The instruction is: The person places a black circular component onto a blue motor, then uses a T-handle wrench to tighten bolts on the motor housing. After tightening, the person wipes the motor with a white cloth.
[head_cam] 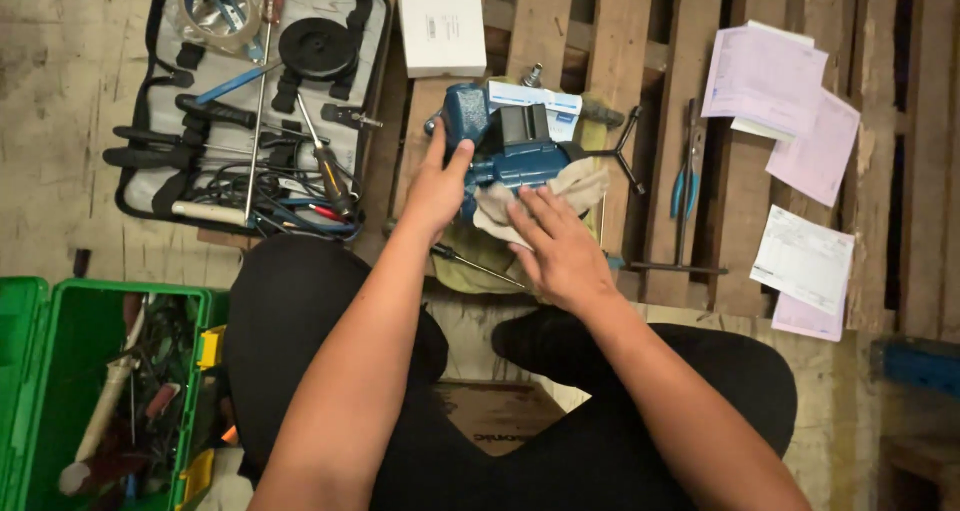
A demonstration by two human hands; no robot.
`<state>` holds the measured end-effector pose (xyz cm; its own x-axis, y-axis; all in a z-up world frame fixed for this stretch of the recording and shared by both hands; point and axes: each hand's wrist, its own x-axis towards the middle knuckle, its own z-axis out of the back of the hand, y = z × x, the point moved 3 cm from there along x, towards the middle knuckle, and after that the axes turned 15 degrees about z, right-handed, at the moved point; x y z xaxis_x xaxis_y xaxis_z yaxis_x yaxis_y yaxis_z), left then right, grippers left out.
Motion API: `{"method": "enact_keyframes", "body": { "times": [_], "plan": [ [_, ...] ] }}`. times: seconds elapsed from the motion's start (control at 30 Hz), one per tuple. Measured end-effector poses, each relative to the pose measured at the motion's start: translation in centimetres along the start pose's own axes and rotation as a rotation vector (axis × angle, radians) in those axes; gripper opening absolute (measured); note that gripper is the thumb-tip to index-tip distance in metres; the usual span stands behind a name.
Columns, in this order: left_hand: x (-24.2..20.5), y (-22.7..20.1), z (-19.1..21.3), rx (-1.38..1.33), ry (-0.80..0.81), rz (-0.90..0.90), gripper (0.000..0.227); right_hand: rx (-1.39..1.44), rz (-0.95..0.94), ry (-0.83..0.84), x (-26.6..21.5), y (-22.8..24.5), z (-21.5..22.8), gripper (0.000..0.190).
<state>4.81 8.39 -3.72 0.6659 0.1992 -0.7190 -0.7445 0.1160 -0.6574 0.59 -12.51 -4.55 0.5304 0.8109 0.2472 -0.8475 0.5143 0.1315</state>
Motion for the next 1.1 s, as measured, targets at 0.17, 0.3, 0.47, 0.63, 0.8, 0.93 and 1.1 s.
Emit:
{"method": "enact_keyframes", "body": {
  "times": [0.17, 0.3, 0.47, 0.63, 0.8, 0.93, 1.1],
  "plan": [
    [-0.5, 0.3, -1.0, -0.015, 0.024, -0.041, 0.073, -0.023, -0.204, 0.036, 4.1, -0.3, -1.4, 0.070],
    [0.3, 1.6, -1.5, 0.051, 0.055, -0.104, 0.071, -0.040, -0.575, 0.075, 6.1, -2.3, -1.0, 0.052],
    [0.7, 2.2, -1.9, 0.031, 0.079, -0.199, 0.069, -0.291, -0.551, -0.130, 1.6, -6.2, -0.6, 0.033],
    [2.1, 3.1, -2.5, -0.069, 0.080, -0.239, 0.067, -0.255, -0.297, -0.364, 4.1, -4.6, -2.5, 0.013],
    [3.6, 3.8, -3.0, -0.096, 0.083, -0.250, 0.066, -0.080, -0.352, -0.140, 6.3, -7.1, -3.6, 0.018],
    [3.2, 3.9, -2.8, -0.100, 0.091, -0.244, 0.068, -0.137, -0.235, -0.054, 6.0, -6.1, -1.7, 0.019],
    [3.1, 3.5, -3.0, -0.094, 0.046, -0.245, 0.067, -0.192, -0.145, -0.077, 5.4, -4.9, -1.3, 0.019]
  ]
}}
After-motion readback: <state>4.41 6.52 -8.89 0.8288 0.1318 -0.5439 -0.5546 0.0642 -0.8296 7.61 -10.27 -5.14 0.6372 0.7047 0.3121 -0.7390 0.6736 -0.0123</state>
